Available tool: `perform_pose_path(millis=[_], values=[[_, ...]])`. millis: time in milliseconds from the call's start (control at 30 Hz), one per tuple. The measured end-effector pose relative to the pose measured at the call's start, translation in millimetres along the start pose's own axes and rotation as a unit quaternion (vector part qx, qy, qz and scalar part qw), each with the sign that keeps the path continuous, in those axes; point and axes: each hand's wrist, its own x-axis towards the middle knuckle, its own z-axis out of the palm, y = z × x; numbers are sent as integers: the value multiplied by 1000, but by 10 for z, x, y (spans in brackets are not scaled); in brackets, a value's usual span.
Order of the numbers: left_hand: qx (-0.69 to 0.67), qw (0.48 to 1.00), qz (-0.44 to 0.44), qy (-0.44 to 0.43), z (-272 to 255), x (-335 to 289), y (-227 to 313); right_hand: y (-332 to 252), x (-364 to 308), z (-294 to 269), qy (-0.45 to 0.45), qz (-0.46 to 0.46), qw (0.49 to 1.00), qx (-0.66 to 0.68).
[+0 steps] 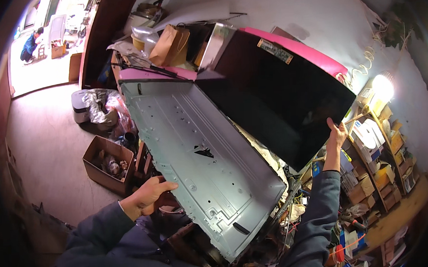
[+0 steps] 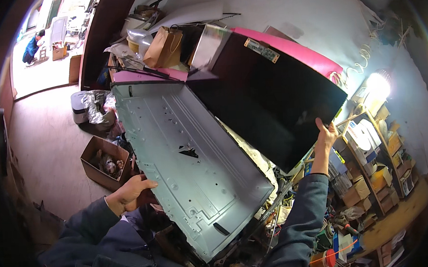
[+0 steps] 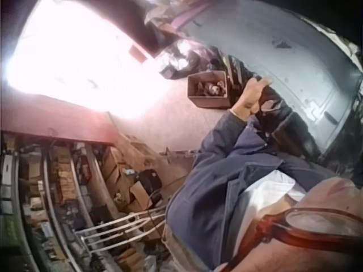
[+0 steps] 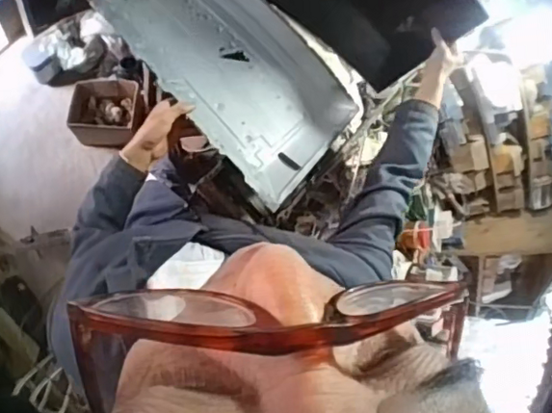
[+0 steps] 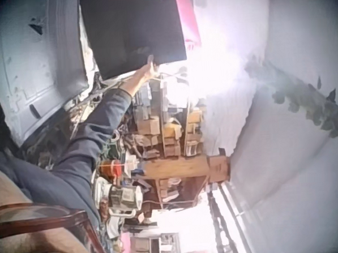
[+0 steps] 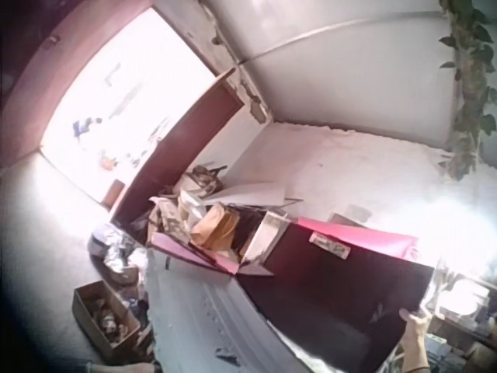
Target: The person assembles a flat-screen display by attaching a metal backplate, inserting a screen panel, and securing a black rubber gasket with assistance from a coworker. The person handles the backplate, screen, and gasket, and uses a screwdriver to fasten components.
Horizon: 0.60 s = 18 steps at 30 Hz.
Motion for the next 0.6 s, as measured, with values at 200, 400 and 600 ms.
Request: perform_pose_path(millis=[200, 400, 600], values=[[-28, 1000, 8, -9, 117, -9, 60, -465, -147, 139, 29, -72, 989, -128], [-26, 1000, -6, 10, 124, 61, 8, -494, -295, 191, -1, -109, 977, -183], [-20, 997, -27, -68, 145, 81, 64, -1081, -1072, 300, 6, -91, 971, -221]])
